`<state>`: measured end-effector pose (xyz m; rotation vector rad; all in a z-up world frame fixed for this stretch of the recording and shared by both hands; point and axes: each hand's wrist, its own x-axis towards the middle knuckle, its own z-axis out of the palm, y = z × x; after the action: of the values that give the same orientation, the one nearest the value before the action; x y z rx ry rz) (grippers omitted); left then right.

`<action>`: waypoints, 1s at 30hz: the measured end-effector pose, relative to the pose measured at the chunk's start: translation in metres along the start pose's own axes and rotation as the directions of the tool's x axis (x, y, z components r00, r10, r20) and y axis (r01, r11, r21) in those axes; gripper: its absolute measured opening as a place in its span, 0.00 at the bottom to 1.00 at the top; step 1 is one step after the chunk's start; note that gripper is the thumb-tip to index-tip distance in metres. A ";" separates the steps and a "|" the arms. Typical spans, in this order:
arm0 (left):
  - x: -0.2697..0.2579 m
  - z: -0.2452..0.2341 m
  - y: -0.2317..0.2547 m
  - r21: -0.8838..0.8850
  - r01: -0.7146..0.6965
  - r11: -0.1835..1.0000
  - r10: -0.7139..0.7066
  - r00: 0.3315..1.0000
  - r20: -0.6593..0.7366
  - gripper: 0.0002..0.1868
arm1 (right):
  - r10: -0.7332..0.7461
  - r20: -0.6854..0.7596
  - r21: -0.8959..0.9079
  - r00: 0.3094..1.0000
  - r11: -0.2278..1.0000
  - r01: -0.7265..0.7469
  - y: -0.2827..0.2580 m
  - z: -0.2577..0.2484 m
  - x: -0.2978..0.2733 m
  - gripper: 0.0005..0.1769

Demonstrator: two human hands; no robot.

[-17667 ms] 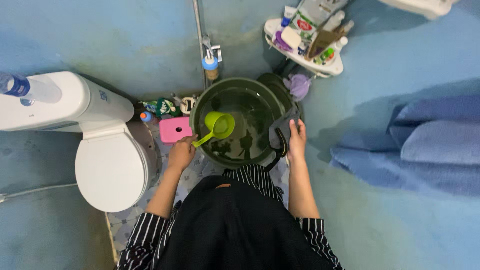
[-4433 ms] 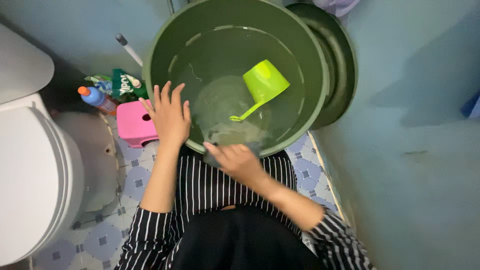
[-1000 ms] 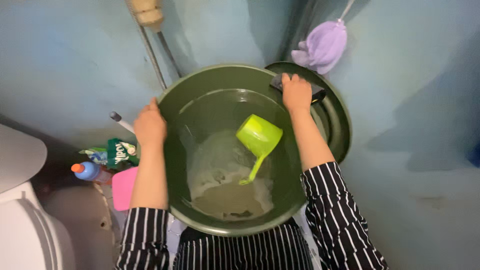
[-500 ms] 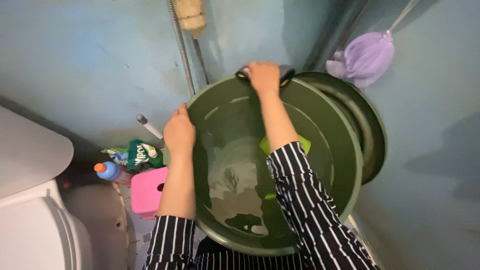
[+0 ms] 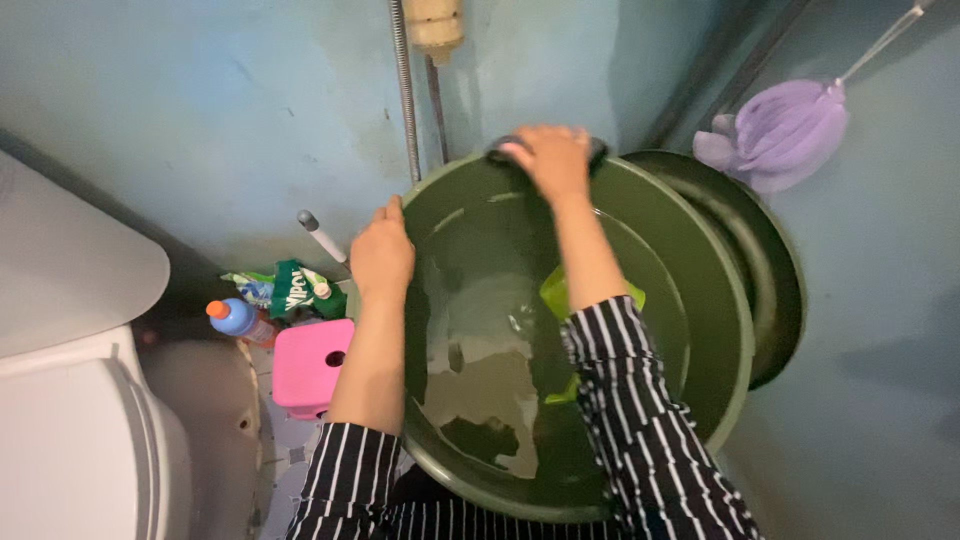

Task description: The person cleans a flexible water hose by hand using a cloth, then places the cloth into a green bucket of water and wipes the interior rim and sides of the bucket.

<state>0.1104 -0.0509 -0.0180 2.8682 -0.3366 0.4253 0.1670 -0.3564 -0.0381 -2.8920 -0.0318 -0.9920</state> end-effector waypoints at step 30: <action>0.005 0.000 -0.002 -0.085 0.039 0.996 -0.034 0.997 0.066 0.22 | 0.037 0.167 0.125 0.985 0.990 -0.058 0.000 -0.005 0.010 0.32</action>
<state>0.1150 -0.0501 -0.0166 2.8036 -0.3054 0.3049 0.1720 -0.3565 -0.0280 -2.8326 -0.0356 -0.7138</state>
